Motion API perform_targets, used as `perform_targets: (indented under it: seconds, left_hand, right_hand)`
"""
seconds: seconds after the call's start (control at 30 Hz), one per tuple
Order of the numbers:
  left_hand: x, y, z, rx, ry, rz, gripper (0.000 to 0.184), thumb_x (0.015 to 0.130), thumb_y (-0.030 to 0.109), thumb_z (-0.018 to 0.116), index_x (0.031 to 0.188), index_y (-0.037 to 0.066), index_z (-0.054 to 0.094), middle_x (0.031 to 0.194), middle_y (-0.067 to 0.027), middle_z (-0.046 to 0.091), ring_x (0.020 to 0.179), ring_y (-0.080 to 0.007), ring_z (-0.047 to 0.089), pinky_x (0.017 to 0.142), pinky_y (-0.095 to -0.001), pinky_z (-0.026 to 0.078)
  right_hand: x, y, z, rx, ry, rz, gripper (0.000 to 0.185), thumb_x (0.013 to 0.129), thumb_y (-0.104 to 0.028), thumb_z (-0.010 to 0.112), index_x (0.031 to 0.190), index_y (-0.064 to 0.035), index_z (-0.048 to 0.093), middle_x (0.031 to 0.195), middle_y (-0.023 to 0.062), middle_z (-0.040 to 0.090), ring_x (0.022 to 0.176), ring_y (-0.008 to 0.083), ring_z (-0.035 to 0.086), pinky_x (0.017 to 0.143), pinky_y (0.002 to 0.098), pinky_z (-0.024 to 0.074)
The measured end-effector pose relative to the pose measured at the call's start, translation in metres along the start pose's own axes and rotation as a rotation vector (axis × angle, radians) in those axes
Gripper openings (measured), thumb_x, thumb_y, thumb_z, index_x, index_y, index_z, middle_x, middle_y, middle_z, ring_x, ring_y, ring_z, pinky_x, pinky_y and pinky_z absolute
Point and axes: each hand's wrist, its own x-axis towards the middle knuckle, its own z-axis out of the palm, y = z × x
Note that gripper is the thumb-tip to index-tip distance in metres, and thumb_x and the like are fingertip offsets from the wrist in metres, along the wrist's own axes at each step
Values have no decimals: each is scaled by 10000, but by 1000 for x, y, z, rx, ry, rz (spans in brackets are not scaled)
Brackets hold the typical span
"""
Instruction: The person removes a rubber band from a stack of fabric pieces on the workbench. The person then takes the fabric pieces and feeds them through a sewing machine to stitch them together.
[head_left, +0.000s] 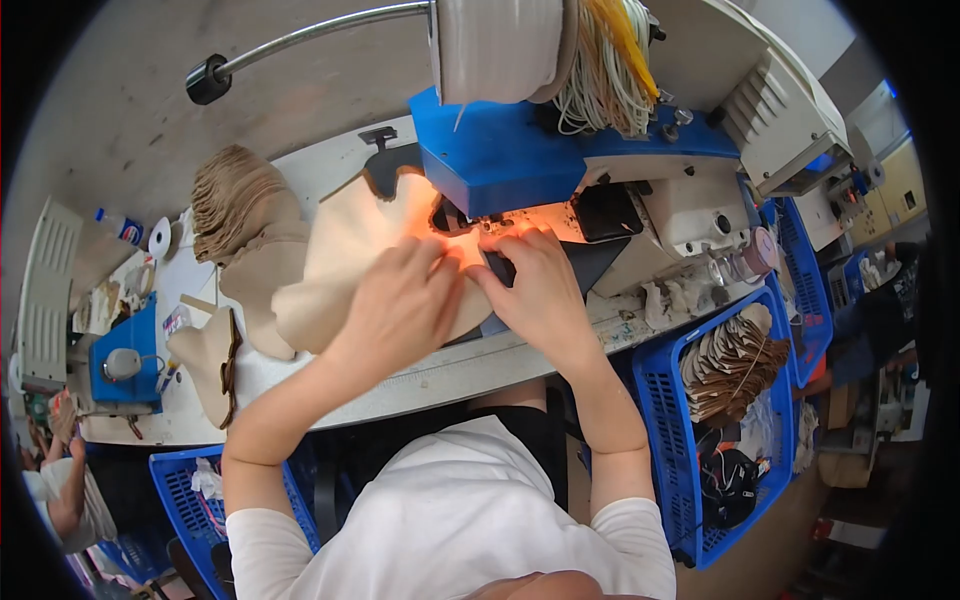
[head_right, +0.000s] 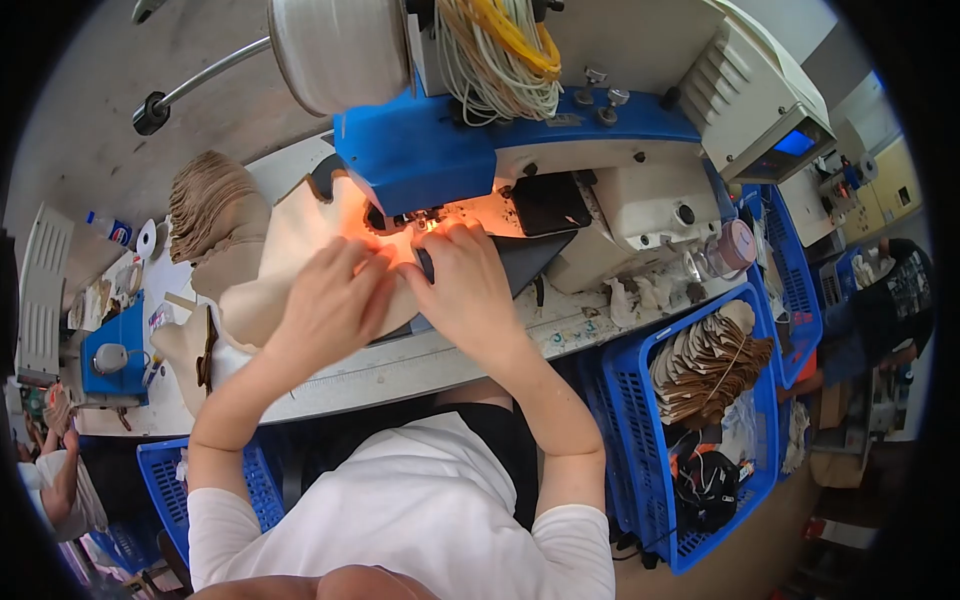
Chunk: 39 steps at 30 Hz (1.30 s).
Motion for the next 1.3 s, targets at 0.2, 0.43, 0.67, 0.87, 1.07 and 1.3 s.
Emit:
perform_targets:
  seconds: [0.2, 0.43, 0.67, 0.87, 1.07, 1.3]
  left_hand:
    - [3, 15, 11, -33, 98, -26, 196, 797, 85, 612, 973, -1, 605, 955, -109, 577, 787, -280, 545, 692, -371, 477]
    - [6, 16, 10, 1, 47, -38, 262, 752, 111, 606, 985, -11, 612, 1026, -123, 580, 820, -259, 528, 748, -361, 467]
    - [10, 18, 11, 21, 30, -64, 270, 753, 118, 600, 994, -5, 608, 1038, -124, 573, 810, -263, 515, 742, -362, 459]
    - [14, 11, 22, -18, 137, -30, 194, 782, 119, 605, 944, 11, 605, 1019, -138, 570, 828, -287, 534, 732, -379, 461]
    - [17, 10, 19, -38, 144, -23, 241, 781, 101, 626, 999, 0, 611, 968, -143, 597, 846, -320, 568, 738, -402, 487]
    - [21, 0, 19, -91, 110, -51, 214, 772, 112, 626, 941, -21, 630, 961, -168, 620, 877, -345, 592, 760, -415, 499]
  right_hand:
    - [1, -13, -10, -205, -159, 178, 165, 817, -178, 655, 822, -14, 638, 858, 143, 611, 885, 321, 564, 787, 424, 430]
    - [-4, -1, 5, -74, -32, 90, 164, 847, -152, 618, 924, -7, 630, 930, 118, 613, 939, 285, 555, 819, 409, 397]
    - [-3, 1, 4, -101, -40, -8, 293, 876, -126, 567, 1128, 10, 629, 972, 129, 608, 964, 281, 548, 848, 403, 391]
    - [3, 6, 8, -144, -48, 4, 297, 882, -123, 547, 1126, 23, 631, 974, 160, 598, 967, 310, 550, 867, 421, 397]
    - [4, 9, 9, -60, -8, 18, 276, 876, -110, 544, 1093, 34, 636, 970, 175, 596, 935, 337, 559, 865, 444, 403]
    - [4, 12, 11, 4, 12, 36, 230, 860, -111, 590, 1045, 13, 649, 933, 158, 603, 915, 332, 561, 848, 431, 407]
